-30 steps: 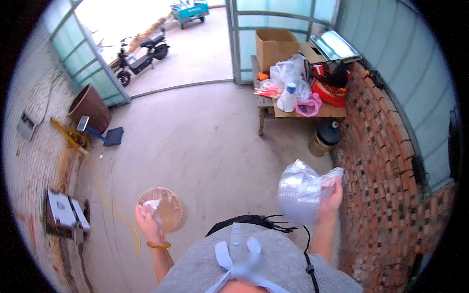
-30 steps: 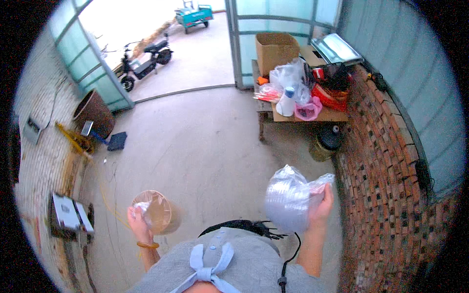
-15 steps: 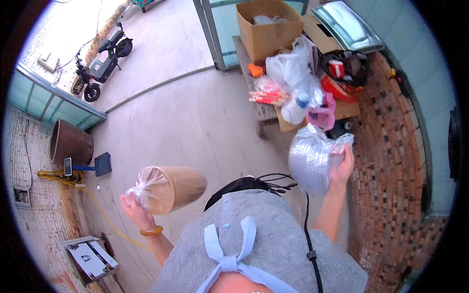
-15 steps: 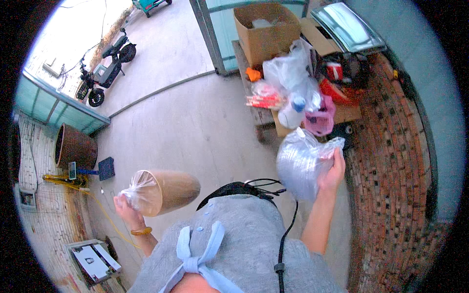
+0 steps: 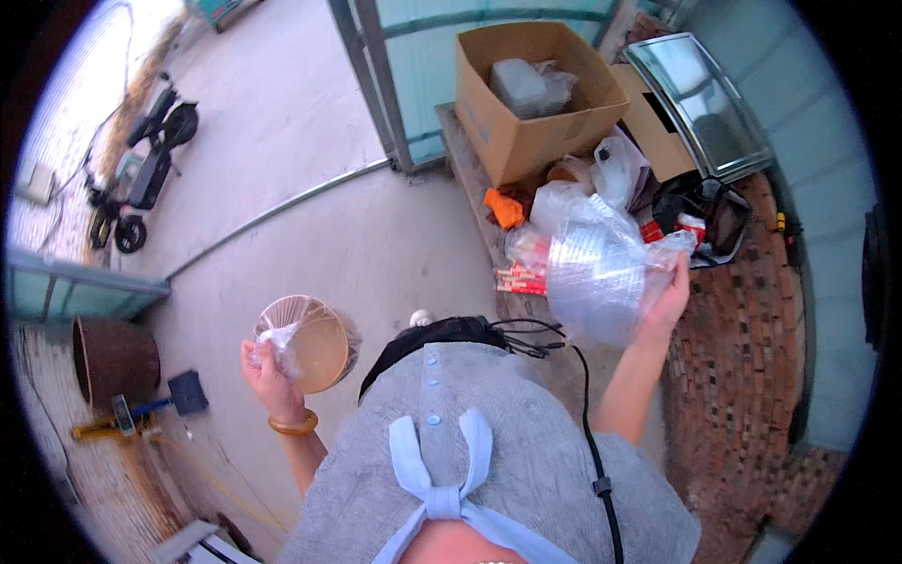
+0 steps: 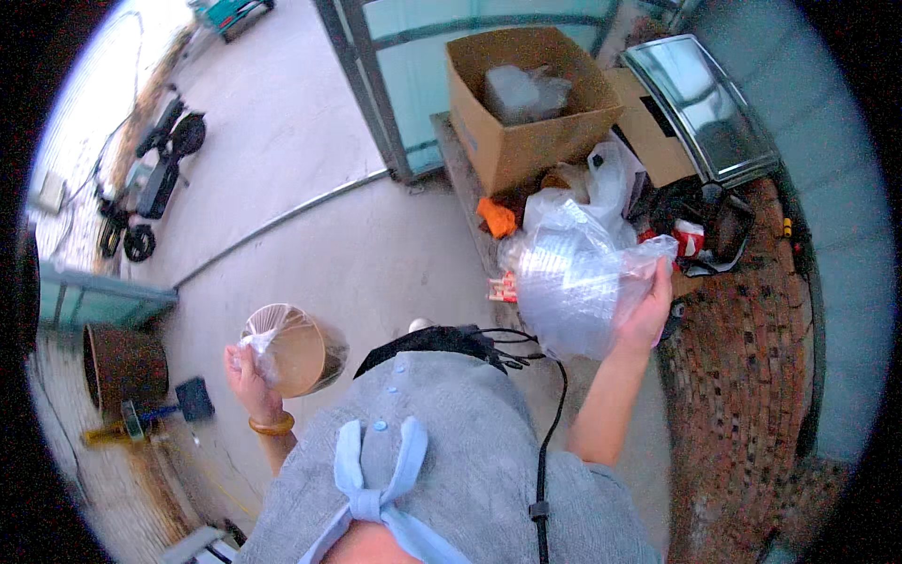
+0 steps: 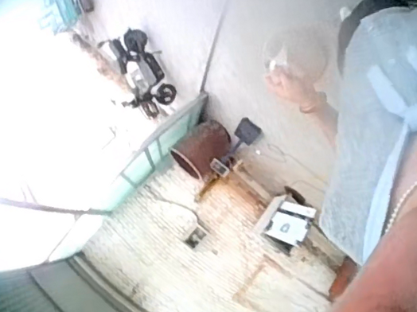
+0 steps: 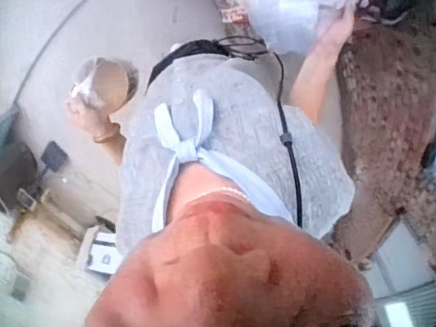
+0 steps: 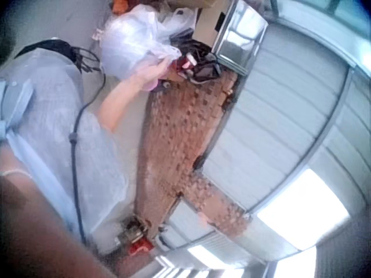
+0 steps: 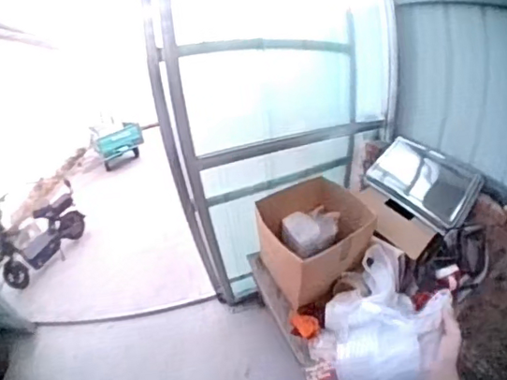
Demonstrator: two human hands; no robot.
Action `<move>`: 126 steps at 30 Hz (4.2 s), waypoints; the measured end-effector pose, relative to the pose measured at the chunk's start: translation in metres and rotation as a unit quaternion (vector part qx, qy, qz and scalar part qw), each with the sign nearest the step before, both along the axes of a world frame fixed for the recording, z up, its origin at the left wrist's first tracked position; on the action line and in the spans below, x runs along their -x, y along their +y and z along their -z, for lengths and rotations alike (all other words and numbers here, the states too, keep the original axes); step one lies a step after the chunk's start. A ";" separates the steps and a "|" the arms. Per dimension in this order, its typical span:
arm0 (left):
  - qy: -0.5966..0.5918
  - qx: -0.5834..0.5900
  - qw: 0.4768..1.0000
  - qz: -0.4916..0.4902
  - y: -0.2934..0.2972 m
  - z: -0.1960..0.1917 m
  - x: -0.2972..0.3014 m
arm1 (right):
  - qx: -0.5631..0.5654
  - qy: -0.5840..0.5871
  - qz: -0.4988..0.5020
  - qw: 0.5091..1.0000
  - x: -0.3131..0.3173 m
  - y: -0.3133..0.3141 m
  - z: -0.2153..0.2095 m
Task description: The person unpacks a cardboard box containing various items wrapped in plastic, including stacks of paper plates and paper cups. They remove the items, inspect them, and place them back into the box.
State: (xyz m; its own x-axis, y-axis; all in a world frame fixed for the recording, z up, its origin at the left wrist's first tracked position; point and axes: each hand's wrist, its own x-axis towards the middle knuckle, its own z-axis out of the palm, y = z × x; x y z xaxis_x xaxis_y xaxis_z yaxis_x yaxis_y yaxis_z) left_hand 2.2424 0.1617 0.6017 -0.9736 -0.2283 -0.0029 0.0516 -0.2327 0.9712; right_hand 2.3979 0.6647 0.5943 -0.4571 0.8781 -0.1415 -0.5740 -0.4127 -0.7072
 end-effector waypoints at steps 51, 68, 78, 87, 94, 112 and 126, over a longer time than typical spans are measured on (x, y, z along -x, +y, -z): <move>-0.080 0.193 0.973 0.100 0.231 0.000 0.490 | -0.271 -0.482 -0.416 0.722 0.505 0.184 0.199; -0.091 0.195 0.972 0.092 0.239 0.010 0.483 | -0.513 -0.471 -0.149 0.702 0.597 0.163 0.299; -0.091 0.212 0.969 0.088 0.249 0.002 0.478 | 0.334 -0.525 -0.091 0.778 0.535 0.134 0.336; -0.082 0.160 0.973 0.143 0.263 -0.040 0.482 | 0.383 -0.254 -0.330 0.825 0.563 0.150 0.382; -0.019 0.111 0.946 0.304 0.311 -0.129 0.493 | 0.163 -0.410 -0.199 0.875 0.533 0.139 0.175; 0.039 -0.155 0.686 0.710 0.531 -0.151 0.483 | 0.277 -0.005 0.066 0.958 0.428 0.041 0.045; 0.165 0.237 0.589 0.755 0.593 0.078 0.397 | 0.295 -0.240 0.236 0.894 0.284 0.114 0.224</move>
State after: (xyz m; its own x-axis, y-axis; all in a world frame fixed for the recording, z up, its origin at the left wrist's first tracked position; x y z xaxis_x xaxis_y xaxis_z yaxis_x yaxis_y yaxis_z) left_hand 1.8454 0.7548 0.5233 0.0013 0.9992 -0.0407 0.3378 0.0379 0.9405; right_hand 2.1134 0.7787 0.3700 0.1826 0.6650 -0.7242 -0.4720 -0.5869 -0.6579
